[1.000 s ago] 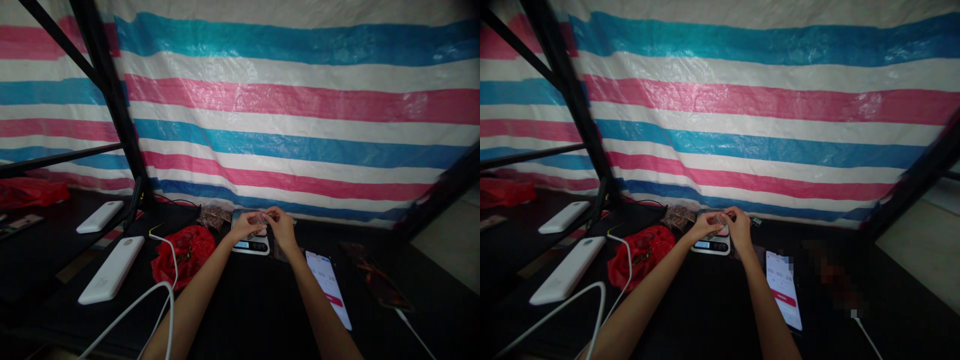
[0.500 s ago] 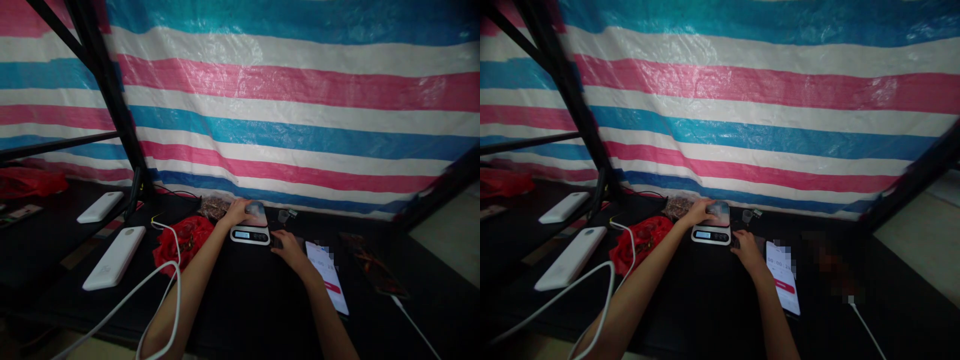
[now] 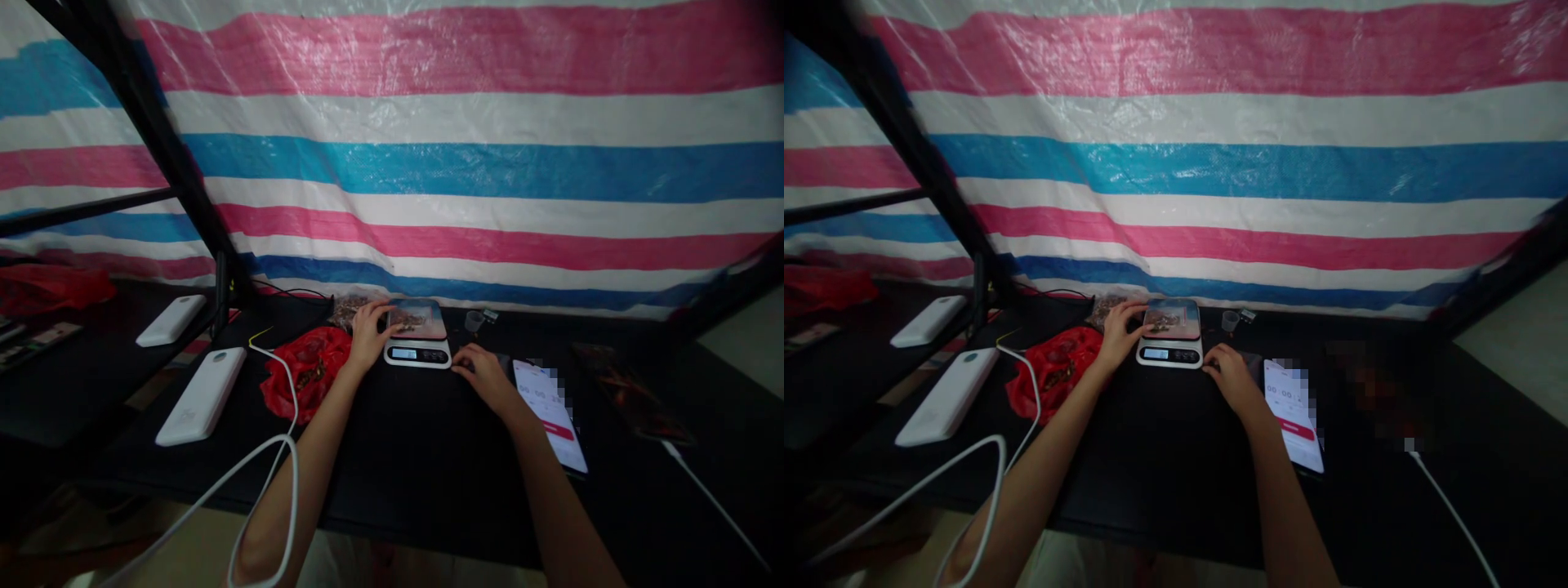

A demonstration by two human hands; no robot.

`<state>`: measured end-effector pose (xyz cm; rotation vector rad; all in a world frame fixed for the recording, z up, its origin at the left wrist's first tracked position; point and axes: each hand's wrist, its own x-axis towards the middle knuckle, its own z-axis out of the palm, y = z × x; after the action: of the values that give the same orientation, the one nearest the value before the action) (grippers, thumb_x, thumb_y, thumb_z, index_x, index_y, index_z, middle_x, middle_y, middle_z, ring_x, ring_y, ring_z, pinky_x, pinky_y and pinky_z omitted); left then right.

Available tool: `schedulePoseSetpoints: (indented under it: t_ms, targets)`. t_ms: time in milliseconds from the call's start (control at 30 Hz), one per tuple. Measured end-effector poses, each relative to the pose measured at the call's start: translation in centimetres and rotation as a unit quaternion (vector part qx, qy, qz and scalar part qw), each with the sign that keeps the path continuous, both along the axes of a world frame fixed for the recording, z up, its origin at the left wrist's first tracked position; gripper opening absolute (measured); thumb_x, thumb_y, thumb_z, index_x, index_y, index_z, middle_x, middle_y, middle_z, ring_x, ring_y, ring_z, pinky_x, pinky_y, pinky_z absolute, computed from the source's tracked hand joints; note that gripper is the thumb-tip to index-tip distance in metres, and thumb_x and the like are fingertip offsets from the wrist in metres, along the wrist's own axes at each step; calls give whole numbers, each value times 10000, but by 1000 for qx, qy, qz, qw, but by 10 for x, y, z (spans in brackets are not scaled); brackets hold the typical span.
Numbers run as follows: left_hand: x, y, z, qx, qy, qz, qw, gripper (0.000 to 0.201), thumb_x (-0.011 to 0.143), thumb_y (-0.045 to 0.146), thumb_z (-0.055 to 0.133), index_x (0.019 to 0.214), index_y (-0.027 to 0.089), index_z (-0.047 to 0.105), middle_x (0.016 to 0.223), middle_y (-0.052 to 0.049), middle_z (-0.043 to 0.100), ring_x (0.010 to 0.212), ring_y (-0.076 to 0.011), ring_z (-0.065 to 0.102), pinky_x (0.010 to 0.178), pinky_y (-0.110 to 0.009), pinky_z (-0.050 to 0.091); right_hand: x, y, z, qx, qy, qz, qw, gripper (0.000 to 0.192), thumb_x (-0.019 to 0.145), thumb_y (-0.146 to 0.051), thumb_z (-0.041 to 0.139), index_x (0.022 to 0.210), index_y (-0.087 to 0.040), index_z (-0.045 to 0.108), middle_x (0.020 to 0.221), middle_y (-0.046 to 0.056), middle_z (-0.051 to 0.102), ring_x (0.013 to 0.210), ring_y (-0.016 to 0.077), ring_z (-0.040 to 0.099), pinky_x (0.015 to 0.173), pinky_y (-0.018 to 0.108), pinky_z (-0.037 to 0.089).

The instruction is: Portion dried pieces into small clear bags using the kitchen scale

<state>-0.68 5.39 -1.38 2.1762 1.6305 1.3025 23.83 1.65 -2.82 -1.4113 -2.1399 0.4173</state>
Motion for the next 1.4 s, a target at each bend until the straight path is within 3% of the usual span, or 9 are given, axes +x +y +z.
schedulePoseSetpoints:
  t_ms: [200, 300, 500, 667, 833, 1033, 1200, 1300, 1400]
  targets:
    - [8, -4, 3, 23, 5, -38, 999, 332, 745, 362, 590, 1054, 244, 560, 1163, -42, 511, 1098, -198, 424, 955, -373, 313, 0, -3, 5, -10, -17, -2, 1000, 61, 686, -152, 534, 700, -187, 582, 679, -3, 546, 603, 128, 510, 581, 245, 393]
    - [17, -1, 10, 40, 32, -89, 995, 334, 762, 331, 575, 1079, 235, 538, 1176, -46, 496, 1120, -197, 412, 971, -374, 309, 3, -6, 15, -14, -7, -2, 1000, 73, 681, -190, 545, 711, -192, 612, 655, -3, 568, 586, 130, 517, 567, 245, 393]
    - [36, 30, 25, 14, 98, -207, 973, 714, 612, 415, 691, 1233, 203, 412, 1251, -108, 438, 1183, -247, 368, 995, -417, 290, 10, -11, 28, 13, 42, -53, 998, 124, 669, -269, 556, 729, -195, 635, 659, 8, 617, 579, 145, 534, 548, 257, 401]
    - [36, 50, 29, -10, 111, -225, 968, 844, 543, 479, 712, 1262, 178, 388, 1273, -127, 431, 1190, -267, 363, 1001, -422, 285, 11, -8, 23, 29, 60, -64, 996, 141, 683, -271, 536, 757, -189, 623, 691, 13, 621, 595, 149, 532, 562, 265, 402]
    - [29, 49, 30, -7, 117, -225, 967, 872, 554, 515, 689, 1280, 153, 369, 1278, -136, 430, 1187, -264, 368, 1003, -403, 285, 12, -7, 20, 33, 53, -60, 996, 147, 697, -273, 520, 766, -186, 617, 706, 19, 608, 606, 152, 518, 579, 274, 395]
    - [26, 46, 27, -26, 123, -221, 967, 862, 539, 512, 699, 1268, 166, 396, 1263, -135, 447, 1165, -267, 397, 982, -397, 306, 10, -7, 21, 28, 46, -64, 997, 138, 702, -265, 521, 761, -181, 613, 701, 19, 594, 621, 155, 517, 586, 275, 392]
    - [34, 49, 19, -67, 132, -229, 962, 668, 574, 458, 694, 1160, 183, 527, 1147, -99, 562, 1057, -259, 499, 909, -374, 376, 10, -7, 17, 36, 55, -57, 996, 139, 712, -266, 525, 776, -182, 616, 720, 21, 600, 634, 156, 524, 603, 279, 397]
    - [40, 49, 16, -82, 74, -231, 967, 541, 610, 397, 686, 1087, 161, 585, 1058, -89, 621, 964, -236, 559, 862, -345, 408, 9, -3, 15, 53, 85, -65, 993, 157, 716, -302, 536, 773, -181, 618, 728, 25, 614, 630, 158, 535, 599, 280, 405]
    - [45, 44, 17, -90, -56, -240, 965, 512, 609, 337, 702, 1072, 146, 596, 1048, -87, 631, 941, -210, 573, 855, -311, 416, 2, 5, 25, 93, 121, -85, 985, 186, 716, -343, 546, 754, -176, 619, 714, 31, 626, 614, 161, 540, 594, 284, 411]
